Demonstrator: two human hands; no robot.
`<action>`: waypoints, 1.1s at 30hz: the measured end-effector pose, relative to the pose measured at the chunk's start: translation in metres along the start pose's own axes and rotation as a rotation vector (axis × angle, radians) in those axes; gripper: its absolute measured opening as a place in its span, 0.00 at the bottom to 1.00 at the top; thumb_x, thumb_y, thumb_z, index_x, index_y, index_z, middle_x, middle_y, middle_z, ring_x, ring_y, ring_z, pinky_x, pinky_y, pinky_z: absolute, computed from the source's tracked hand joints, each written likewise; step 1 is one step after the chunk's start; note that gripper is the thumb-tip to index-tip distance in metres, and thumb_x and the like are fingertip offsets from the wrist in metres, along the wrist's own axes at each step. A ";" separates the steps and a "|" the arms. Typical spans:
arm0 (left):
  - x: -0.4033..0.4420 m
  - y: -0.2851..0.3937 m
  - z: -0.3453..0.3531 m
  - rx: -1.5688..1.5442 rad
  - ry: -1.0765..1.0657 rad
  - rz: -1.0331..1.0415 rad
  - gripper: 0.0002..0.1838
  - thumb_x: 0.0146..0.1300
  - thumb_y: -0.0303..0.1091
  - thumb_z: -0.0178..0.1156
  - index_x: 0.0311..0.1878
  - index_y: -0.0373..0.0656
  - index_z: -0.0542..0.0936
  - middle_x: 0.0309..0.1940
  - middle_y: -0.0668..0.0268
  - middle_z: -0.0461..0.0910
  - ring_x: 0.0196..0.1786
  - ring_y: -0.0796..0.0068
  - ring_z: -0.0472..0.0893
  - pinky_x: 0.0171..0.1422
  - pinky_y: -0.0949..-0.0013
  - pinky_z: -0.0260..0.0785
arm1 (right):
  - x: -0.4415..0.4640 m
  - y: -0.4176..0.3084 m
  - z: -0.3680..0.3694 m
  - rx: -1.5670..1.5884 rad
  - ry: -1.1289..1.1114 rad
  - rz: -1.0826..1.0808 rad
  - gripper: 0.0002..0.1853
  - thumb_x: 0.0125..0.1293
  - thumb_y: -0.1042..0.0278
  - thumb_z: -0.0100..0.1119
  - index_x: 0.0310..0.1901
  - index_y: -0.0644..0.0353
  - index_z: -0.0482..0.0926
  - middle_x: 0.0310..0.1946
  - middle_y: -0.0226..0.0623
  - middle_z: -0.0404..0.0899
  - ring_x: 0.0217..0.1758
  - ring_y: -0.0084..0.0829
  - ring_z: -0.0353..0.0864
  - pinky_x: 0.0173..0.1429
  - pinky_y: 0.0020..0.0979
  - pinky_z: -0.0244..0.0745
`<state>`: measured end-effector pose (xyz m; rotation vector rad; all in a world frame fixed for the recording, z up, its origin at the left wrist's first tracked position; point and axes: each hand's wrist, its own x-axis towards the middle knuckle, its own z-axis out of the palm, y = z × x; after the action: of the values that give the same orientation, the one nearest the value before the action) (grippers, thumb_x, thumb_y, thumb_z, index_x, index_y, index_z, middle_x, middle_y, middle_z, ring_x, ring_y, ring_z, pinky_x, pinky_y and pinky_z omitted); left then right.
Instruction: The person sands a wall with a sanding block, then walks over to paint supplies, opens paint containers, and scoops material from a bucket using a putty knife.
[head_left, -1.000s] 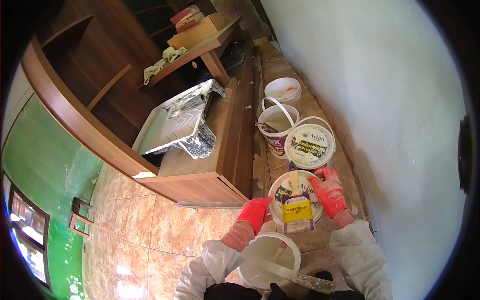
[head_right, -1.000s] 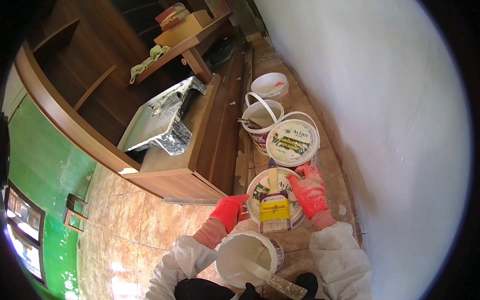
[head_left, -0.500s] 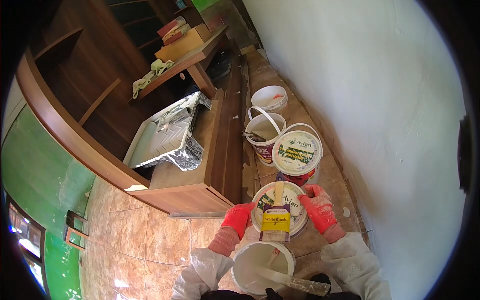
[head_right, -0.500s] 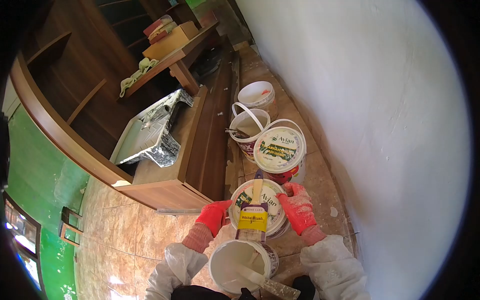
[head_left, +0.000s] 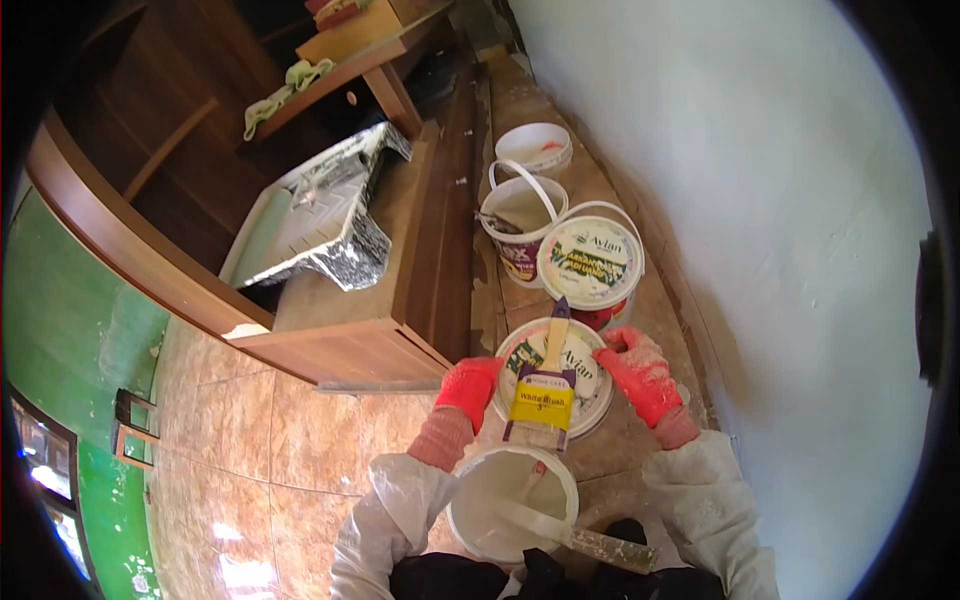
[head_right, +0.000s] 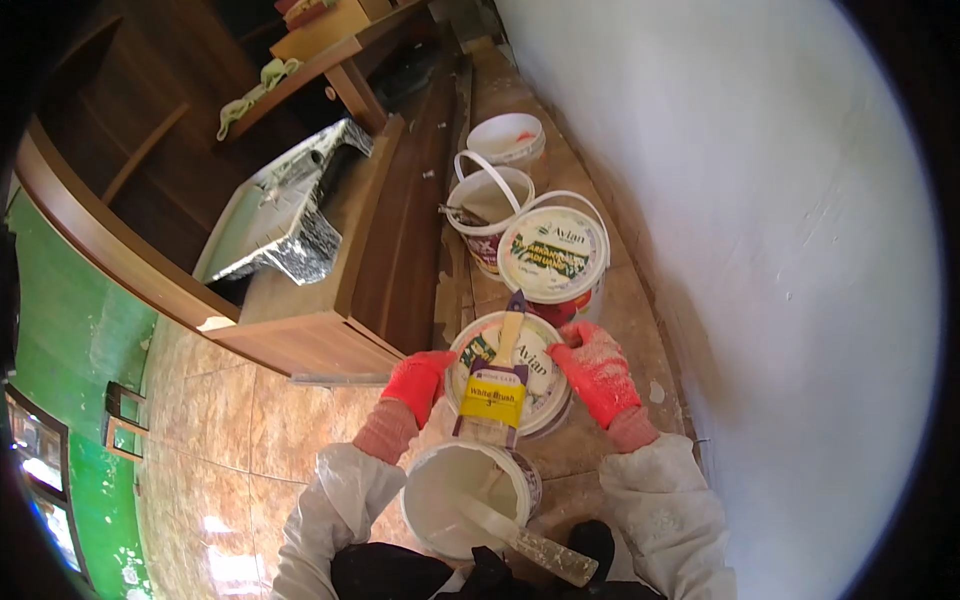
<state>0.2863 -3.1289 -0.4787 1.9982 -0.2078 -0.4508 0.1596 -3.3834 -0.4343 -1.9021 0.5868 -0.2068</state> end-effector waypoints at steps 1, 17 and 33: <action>0.002 0.001 -0.001 0.105 -0.018 0.059 0.11 0.62 0.40 0.60 0.39 0.42 0.83 0.21 0.72 0.75 0.20 0.80 0.69 0.26 0.74 0.62 | 0.001 0.000 0.001 -0.001 0.010 0.018 0.20 0.52 0.60 0.68 0.45 0.60 0.81 0.40 0.41 0.83 0.42 0.36 0.83 0.48 0.33 0.76; -0.031 0.068 0.000 -0.250 0.184 -0.228 0.20 0.61 0.40 0.65 0.50 0.38 0.78 0.23 0.74 0.75 0.21 0.83 0.69 0.25 0.76 0.62 | -0.001 -0.023 0.017 -0.327 0.065 -0.070 0.27 0.50 0.50 0.70 0.47 0.60 0.77 0.47 0.44 0.76 0.53 0.44 0.75 0.56 0.41 0.70; -0.033 0.095 -0.019 -0.063 -0.032 -0.044 0.17 0.62 0.40 0.64 0.48 0.38 0.81 0.24 0.71 0.78 0.25 0.82 0.73 0.29 0.76 0.66 | 0.019 -0.071 0.024 -0.435 -0.266 -0.499 0.23 0.53 0.48 0.66 0.36 0.64 0.83 0.28 0.38 0.82 0.32 0.31 0.81 0.40 0.33 0.74</action>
<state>0.2685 -3.1448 -0.3792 1.9384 -0.1681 -0.5112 0.2074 -3.3524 -0.3816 -2.4292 -0.0415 -0.1468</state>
